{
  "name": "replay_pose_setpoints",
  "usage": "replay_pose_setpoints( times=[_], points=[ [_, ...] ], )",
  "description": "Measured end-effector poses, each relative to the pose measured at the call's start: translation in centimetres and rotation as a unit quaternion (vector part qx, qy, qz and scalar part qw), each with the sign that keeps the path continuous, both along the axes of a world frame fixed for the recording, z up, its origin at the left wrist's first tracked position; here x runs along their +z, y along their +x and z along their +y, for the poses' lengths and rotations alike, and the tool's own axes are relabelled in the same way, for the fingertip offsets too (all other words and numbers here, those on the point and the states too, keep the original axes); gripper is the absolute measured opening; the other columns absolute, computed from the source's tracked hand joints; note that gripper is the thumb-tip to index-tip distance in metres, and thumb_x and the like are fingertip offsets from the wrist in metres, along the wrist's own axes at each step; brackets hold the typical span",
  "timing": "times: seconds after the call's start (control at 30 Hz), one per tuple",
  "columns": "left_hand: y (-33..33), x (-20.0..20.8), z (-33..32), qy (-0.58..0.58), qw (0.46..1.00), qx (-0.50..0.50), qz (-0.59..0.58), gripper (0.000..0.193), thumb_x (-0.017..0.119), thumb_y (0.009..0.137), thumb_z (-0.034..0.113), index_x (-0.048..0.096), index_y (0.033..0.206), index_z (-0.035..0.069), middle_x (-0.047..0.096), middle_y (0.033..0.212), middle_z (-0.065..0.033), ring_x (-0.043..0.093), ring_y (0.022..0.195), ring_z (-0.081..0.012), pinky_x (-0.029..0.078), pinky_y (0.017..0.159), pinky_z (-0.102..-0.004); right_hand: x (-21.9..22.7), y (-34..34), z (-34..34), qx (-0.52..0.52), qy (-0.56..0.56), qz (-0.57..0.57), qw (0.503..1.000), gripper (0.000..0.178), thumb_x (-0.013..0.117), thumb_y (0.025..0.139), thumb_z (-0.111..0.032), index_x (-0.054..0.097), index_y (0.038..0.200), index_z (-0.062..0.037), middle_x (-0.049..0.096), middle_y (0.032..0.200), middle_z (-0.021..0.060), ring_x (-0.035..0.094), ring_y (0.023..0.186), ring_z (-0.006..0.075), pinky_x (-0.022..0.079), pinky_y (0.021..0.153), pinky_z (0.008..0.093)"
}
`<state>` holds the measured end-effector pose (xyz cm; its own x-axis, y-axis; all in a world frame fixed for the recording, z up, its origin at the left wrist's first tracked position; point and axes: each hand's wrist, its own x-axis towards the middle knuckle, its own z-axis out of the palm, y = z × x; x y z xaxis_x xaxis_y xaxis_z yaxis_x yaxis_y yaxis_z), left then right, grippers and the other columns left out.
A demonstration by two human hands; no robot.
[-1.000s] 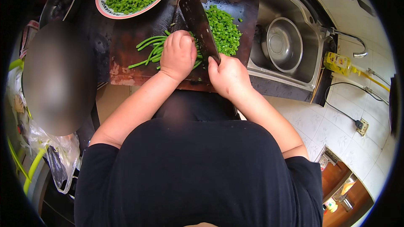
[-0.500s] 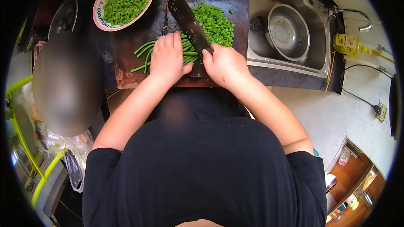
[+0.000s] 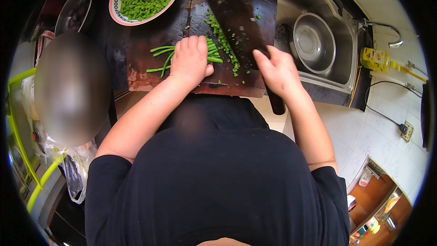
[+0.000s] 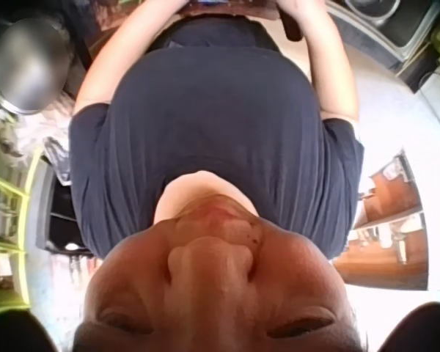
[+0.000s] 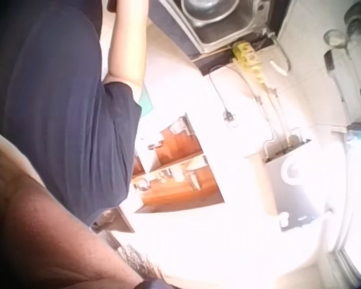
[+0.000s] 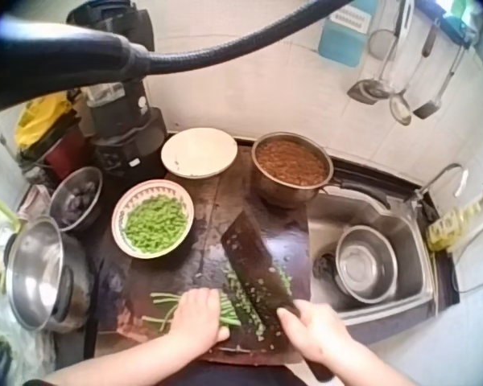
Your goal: The person chops green beans into small pieces on a wooden cutting board using a large cleaver. They repeatedly gather the beans into a pile, slice them, and transfer the chopped pieces into a nearby bowl.
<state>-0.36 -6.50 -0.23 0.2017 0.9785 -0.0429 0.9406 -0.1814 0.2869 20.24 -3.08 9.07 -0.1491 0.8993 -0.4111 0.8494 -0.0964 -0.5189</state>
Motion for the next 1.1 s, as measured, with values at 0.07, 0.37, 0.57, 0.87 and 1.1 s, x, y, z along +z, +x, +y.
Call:
replay_pose_setpoints(
  times=[0.07, 0.37, 0.57, 0.87, 1.1],
  points=[
    [0.4, -0.5, -0.1, 0.021, 0.999, 0.023, -0.015, 0.075, 0.076, 0.061, 0.027, 0.044, 0.121, -0.003, 0.049, 0.109, -0.0152, 0.047, 0.103, -0.0319, 0.038, 0.093, -0.0413, 0.1, 1.3, -0.4, -0.038, 0.036, 0.087, 0.995, 0.035, 0.054, 0.089, -0.032, 0.061, 0.099, 0.0003, 0.065, 0.082, 0.0216, 0.063, 0.079, 0.0353, 0.048, 0.072, 0.0388],
    [0.8, 0.0, 0.1, 0.074, 0.994, 0.058, -0.053, 0.076, 0.074, 0.068, 0.036, 0.043, 0.124, -0.004, 0.049, 0.117, -0.0168, 0.046, 0.109, -0.0317, 0.035, 0.098, -0.0422, 1.1, 1.7, -1.4, -0.031, 0.029, 0.074, 0.996, 0.033, 0.054, 0.09, -0.031, 0.061, 0.09, 0.0015, 0.061, 0.069, 0.0203, 0.061, 0.067, 0.036, 0.048, 0.065, 0.0381],
    [0.9, -2.3, -0.3, 0.163, 0.975, 0.092, -0.116, 0.048, 0.059, 0.083, 0.022, 0.045, 0.122, -0.001, 0.051, 0.116, -0.0169, 0.046, 0.108, -0.0346, 0.035, 0.096, -0.0441, 2.3, 0.8, -3.2, 0.02, 0.058, 0.02, 0.998, 0.025, 0.055, 0.088, -0.029, 0.062, 0.087, -0.0051, 0.062, 0.074, 0.0203, 0.06, 0.074, 0.0406, 0.047, 0.064, 0.0435],
    [1.6, -3.1, 0.0, 0.193, 0.97, 0.111, -0.101, 0.041, 0.063, 0.076, 0.017, 0.049, 0.112, 0.003, 0.053, 0.108, -0.0137, 0.049, 0.1, -0.0327, 0.038, 0.089, -0.0425, 1.7, 0.0, -4.5, 0.097, 0.075, -0.005, 0.992, 0.02, 0.054, 0.088, -0.025, 0.062, 0.091, -0.0071, 0.062, 0.07, 0.0186, 0.061, 0.067, 0.0387, 0.049, 0.062, 0.0465],
    [1.3, -3.4, 0.1, 0.217, 0.967, 0.095, -0.095, 0.042, 0.065, 0.071, 0.019, 0.051, 0.108, 0.004, 0.053, 0.107, -0.0123, 0.05, 0.097, -0.0306, 0.039, 0.086, -0.0419, 2.6, -1.6, -2.9, 0.139, 0.026, -0.072, 0.987, 0.024, 0.051, 0.089, -0.025, 0.061, 0.085, -0.0042, 0.062, 0.07, 0.0202, 0.061, 0.068, 0.0399, 0.05, 0.064, 0.0474]
  ],
)
